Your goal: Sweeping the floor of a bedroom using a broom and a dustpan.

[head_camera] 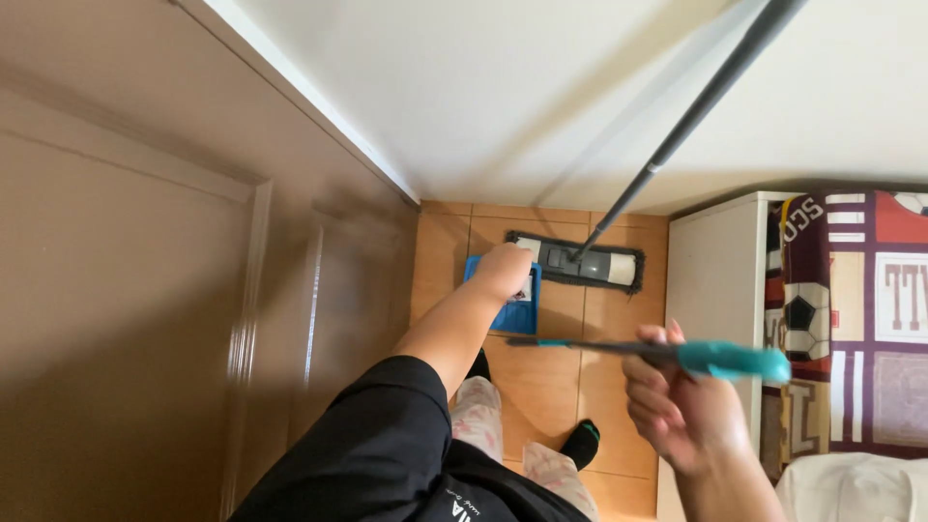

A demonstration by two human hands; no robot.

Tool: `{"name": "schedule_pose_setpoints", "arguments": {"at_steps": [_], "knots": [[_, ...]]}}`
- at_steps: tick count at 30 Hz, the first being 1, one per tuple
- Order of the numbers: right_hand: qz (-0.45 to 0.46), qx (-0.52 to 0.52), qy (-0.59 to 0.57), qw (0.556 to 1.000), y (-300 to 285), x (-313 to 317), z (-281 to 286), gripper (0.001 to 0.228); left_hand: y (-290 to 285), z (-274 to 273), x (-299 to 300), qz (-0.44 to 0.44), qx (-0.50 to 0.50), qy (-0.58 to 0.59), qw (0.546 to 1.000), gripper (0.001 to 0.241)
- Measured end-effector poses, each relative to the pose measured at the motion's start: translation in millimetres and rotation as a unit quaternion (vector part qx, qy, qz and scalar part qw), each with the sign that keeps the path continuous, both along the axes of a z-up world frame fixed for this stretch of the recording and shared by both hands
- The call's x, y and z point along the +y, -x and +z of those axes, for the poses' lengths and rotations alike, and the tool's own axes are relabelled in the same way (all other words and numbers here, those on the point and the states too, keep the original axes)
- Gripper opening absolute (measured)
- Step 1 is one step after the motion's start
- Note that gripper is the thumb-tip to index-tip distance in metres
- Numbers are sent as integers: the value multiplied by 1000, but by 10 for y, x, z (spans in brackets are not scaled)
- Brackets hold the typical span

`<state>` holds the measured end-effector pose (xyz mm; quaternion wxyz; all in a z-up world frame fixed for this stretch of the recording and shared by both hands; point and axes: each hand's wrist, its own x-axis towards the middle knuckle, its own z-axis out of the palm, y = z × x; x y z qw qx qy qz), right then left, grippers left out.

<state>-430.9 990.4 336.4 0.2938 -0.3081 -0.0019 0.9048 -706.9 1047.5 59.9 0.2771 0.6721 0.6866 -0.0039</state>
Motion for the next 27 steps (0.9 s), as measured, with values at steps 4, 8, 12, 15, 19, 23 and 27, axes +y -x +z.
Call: {"name": "schedule_pose_setpoints", "arguments": {"at_steps": [4, 8, 12, 15, 19, 23, 27], "knots": [[-16, -76, -10, 997, 558, 395, -186, 36, 130, -22, 134, 31, -52, -5, 998, 22], [-30, -152, -22, 988, 837, 370, -44, 37, 249, 443, 60, 136, -114, 86, 980, 23], [-53, -106, -43, 992, 722, 160, 107, 37, 484, 441, -40, 78, -88, 61, 991, 21], [-61, -72, -48, 994, 623, -11, 313, 37, 673, 336, -68, 5, -50, 23, 998, 22], [-39, -45, -57, 997, 764, -11, 589, 42, 882, 165, -30, -2, -35, 7, 999, 19], [-27, -27, -55, 998, 1065, 220, 545, 44, 972, -98, 43, 56, -50, -22, 997, 19], [-39, -70, -46, 996, 1436, 538, 296, 37, 1035, -365, 100, 101, -41, -36, 993, 21]]}}
